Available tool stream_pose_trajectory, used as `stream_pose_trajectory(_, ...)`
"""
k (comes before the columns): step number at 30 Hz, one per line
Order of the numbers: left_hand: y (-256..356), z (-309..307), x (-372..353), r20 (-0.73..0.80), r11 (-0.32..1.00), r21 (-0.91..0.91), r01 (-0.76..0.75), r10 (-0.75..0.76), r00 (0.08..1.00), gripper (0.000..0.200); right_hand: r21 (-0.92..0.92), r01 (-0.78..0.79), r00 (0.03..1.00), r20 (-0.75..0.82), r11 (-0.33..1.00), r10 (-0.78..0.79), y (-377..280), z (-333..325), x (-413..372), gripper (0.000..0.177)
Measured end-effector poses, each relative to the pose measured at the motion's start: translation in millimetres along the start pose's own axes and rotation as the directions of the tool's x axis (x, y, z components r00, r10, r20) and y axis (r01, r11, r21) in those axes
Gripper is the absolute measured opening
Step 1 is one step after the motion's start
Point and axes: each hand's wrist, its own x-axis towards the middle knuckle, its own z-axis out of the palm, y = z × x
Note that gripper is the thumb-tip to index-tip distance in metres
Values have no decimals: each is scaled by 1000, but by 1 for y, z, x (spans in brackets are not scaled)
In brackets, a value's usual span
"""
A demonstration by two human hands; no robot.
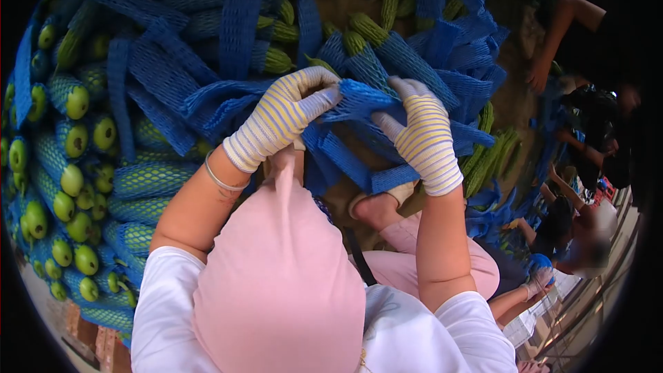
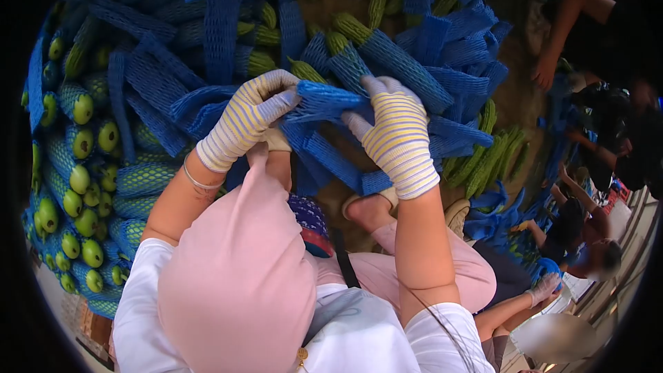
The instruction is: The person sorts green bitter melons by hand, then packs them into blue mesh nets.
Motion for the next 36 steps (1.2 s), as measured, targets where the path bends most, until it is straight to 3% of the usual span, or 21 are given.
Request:
stream_pose_trajectory(1, 0, -1, -1, -127, 999, 14, -51, 53, 990, 16, 61, -26, 986, -165, 998, 35, -3, -2, 0, 42)
stream_pose_trajectory(2, 1, -1, -2, -132, 998, 15, -60, 61, 989, 16, 127, -39, 943, -324, 991, 78, -9, -4, -3, 43)
stream_pose_trajectory(3, 3, 0, -3, -149, 989, 63, -134, 142, 979, 14, 391, -48, 938, -298, 919, 176, -18, -2, -10, 42)
stream_pose_trajectory(4, 4, 1, -5, -159, 973, 111, -202, 218, 963, 12, 487, -62, 973, -164, 871, 161, -30, -6, -16, 54)
stream_pose_trajectory(5, 6, 3, -6, -70, 963, 105, -249, 257, 964, 10, 758, -208, 972, 87, 618, 220, -45, -5, -20, 63)
stream_pose_trajectory(6, 9, 8, -9, -65, 963, 103, -250, 257, 964, 10, 882, -377, 924, 337, 281, 181, -57, -2, -22, 72)
stream_pose_trajectory(8, 12, 15, -13, 89, 990, -72, -120, 126, 988, 8, 939, -282, 958, 263, 199, 115, -68, 19, -22, 89)
stream_pose_trajectory(10, 13, 15, -14, 82, 993, -73, -88, 93, 992, 8, 923, -327, 944, 312, 201, 104, -71, 16, -18, 93)
stream_pose_trajectory(12, 13, 16, -13, 74, 992, -43, -116, 119, 990, 8, 968, -251, 957, 249, -2, 148, -72, 26, -20, 94)
stream_pose_trajectory(14, 11, 15, -14, 76, 991, -78, -113, 118, 990, 14, 971, -238, 962, 233, 19, 140, -73, 26, -21, 92)
stream_pose_trajectory(16, 9, 18, -16, 20, 987, -107, -122, 125, 992, 20, 938, -260, 963, 234, 231, 134, -72, 25, -21, 92)
stream_pose_trajectory(17, 6, 17, -14, 42, 987, -65, -149, 152, 988, 28, 937, -243, 967, 214, 252, 136, -71, 32, -22, 91)
stream_pose_trajectory(21, 3, 14, -14, -20, 960, 95, -264, 267, 964, 25, 931, -185, 982, 165, 314, 90, -72, 32, -20, 89)
stream_pose_trajectory(23, 10, 15, -18, -40, 981, -104, -166, 163, 986, 18, 943, -208, 978, 192, 261, 86, -73, 27, -19, 89)
stream_pose_trajectory(27, 14, 6, -21, 41, 988, -142, -62, 69, 997, 9, 952, -254, 964, 234, 171, 128, -78, 15, -14, 84)
stream_pose_trajectory(29, 17, 6, -21, 57, 989, -139, -47, 56, 997, 11, 942, -335, 932, 335, -21, 142, -77, 9, -14, 72)
stream_pose_trajectory(31, 19, 6, -22, 75, 991, -131, -29, 39, 996, 12, 929, -366, 918, 370, -58, 142, -67, 13, -15, 66)
stream_pose_trajectory(34, 26, 4, -23, 108, 976, -218, 30, -6, 994, 19, 914, -388, 899, 403, -118, 172, -60, 8, -13, 54)
stream_pose_trajectory(36, 27, 2, -24, 139, 937, -344, 63, -16, 990, 21, 858, -424, 861, 482, -291, 165, -55, 5, -11, 51)
